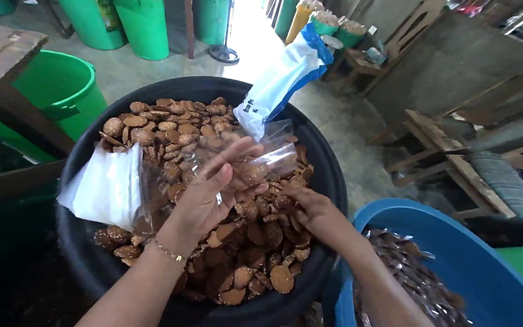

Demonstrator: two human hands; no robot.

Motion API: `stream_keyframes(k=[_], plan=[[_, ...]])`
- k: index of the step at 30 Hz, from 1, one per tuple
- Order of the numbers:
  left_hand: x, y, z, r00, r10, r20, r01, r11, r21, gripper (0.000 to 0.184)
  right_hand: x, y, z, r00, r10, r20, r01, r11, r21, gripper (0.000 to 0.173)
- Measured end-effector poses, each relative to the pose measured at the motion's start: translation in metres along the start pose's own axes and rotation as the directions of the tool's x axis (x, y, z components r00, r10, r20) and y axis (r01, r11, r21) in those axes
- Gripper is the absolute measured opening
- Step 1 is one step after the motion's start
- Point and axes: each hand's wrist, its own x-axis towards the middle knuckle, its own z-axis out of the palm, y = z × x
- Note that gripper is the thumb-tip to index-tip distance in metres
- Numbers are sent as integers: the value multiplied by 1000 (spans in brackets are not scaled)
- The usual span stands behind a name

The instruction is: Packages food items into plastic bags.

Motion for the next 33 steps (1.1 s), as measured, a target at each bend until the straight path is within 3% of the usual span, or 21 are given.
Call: stream_keyframes(k=[6,12,15,17,20,21,24,27,33], plan=[[-1,-2,0,1000,-5,-8,6,1000,13,41,-9,12,-9,993,55,109,-41,991,-131,31],[-2,-2,-1,999,-6,-53,8,1000,24,46,-12,16,-14,970,176,169,-193,977,92,37],[-2,-3,0,998,-5,-55,5,1000,11,46,-16,-6,-1,929,247,277,-246,969,-38,48],[-2,-3,1,999,-7,-43,8,1000,16,45,-17,-15,9,937,279,211,-250,956,-153,48],[-2,-4,-1,1000,-12,-25,12,1000,28,44,-24,-5,28,988,99,-114,-127,956,-266,40],[-3,-4,-2,1000,-14,-21,15,1000,28,44,-25,1,31,985,64,-158,-108,952,-288,38],[-2,-4,-2,1000,-16,-7,17,999,36,43,-28,14,33,988,87,-127,-117,960,-253,34],[-3,-5,-1,1000,-17,-13,17,1000,27,43,-30,26,33,991,6,-135,-34,978,-207,29],[-4,-6,-2,999,-21,-31,23,999,43,43,-35,30,33,996,-14,-88,-3,982,-188,30]])
